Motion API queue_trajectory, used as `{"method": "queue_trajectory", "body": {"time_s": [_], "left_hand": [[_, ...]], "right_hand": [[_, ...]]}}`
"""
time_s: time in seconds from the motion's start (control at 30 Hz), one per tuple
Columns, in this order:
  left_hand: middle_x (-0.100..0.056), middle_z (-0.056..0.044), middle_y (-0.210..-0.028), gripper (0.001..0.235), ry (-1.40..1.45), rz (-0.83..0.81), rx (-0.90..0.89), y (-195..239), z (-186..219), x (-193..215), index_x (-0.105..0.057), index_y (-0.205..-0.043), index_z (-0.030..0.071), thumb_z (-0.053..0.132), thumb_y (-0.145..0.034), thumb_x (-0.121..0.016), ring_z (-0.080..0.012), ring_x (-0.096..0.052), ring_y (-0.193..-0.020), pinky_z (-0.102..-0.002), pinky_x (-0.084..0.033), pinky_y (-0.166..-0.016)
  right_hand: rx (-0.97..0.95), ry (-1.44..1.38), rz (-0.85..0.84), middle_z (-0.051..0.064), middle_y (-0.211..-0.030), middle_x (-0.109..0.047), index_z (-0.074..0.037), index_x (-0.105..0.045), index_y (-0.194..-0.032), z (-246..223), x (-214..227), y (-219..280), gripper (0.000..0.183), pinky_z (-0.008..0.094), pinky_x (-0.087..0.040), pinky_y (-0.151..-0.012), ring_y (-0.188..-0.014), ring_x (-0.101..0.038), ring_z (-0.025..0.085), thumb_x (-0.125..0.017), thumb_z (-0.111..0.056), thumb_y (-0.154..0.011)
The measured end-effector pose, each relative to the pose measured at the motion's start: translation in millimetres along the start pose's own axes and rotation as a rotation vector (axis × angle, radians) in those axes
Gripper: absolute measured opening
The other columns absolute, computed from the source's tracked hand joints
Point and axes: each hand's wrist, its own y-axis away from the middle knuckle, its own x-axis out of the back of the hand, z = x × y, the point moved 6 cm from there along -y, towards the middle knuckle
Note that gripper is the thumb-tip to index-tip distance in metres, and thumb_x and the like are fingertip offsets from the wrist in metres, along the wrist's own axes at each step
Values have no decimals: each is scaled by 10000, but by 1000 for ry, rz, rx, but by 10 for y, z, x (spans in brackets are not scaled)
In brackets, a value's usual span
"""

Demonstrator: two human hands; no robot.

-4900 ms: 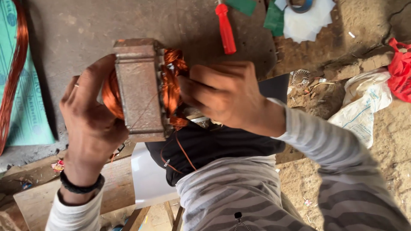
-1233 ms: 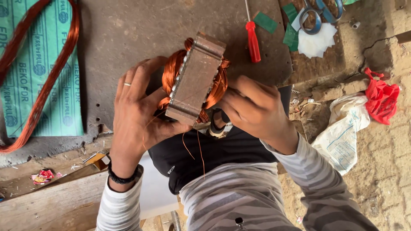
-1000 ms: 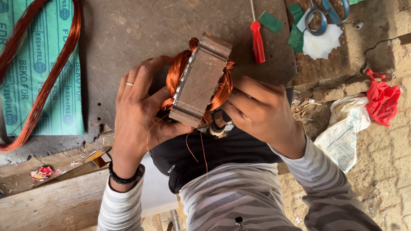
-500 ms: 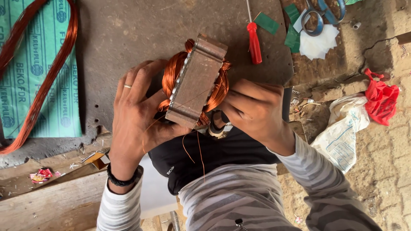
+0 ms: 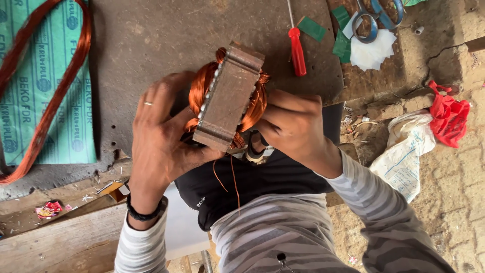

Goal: Manually winding and arranging copper wire coils into an electric motor stator.

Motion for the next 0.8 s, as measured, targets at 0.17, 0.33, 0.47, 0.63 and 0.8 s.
{"method": "queue_trajectory", "body": {"time_s": [0.17,0.33,0.47,0.63,0.8], "left_hand": [[-460,-160,-1520,694,44,26,50,-32,-3,22,-764,-1233,132,607,-733,-831,-372,-524,-1395,-518,-474,-1144],[-387,-140,-1598,750,-106,-13,-28,-30,-25,-19,-795,-1169,163,693,-644,-873,-379,-498,-1420,-511,-440,-1137],[-295,-148,-1669,721,-74,-2,-36,-7,-39,-19,-810,-1251,158,671,-748,-863,-322,-512,-1450,-504,-423,-1178],[-338,-133,-1651,642,-51,-28,-35,-44,-15,-12,-843,-1136,152,623,-700,-882,-298,-544,-1413,-493,-448,-1094],[-376,-124,-1667,651,-119,2,-47,-30,-21,-50,-819,-1131,143,601,-674,-895,-350,-485,-1469,-496,-483,-1202]], "right_hand": [[16,-12,-8,11,-878,-644,-71,-760,-881,100,94,28,98,291,-487,-541,-626,-609,121,-824,-40,-813],[173,-9,-13,17,-816,-600,-63,-760,-854,79,82,31,117,318,-482,-526,-599,-598,146,-848,-51,-777],[117,-35,-23,18,-944,-663,-69,-741,-895,40,45,1,124,314,-531,-602,-684,-647,156,-819,-51,-799],[118,0,-18,8,-929,-661,-72,-762,-904,152,89,45,105,282,-526,-578,-658,-640,124,-833,-50,-830],[245,31,-91,-16,-961,-651,-91,-780,-930,147,101,1,92,274,-520,-593,-667,-627,103,-836,-71,-860]]}}
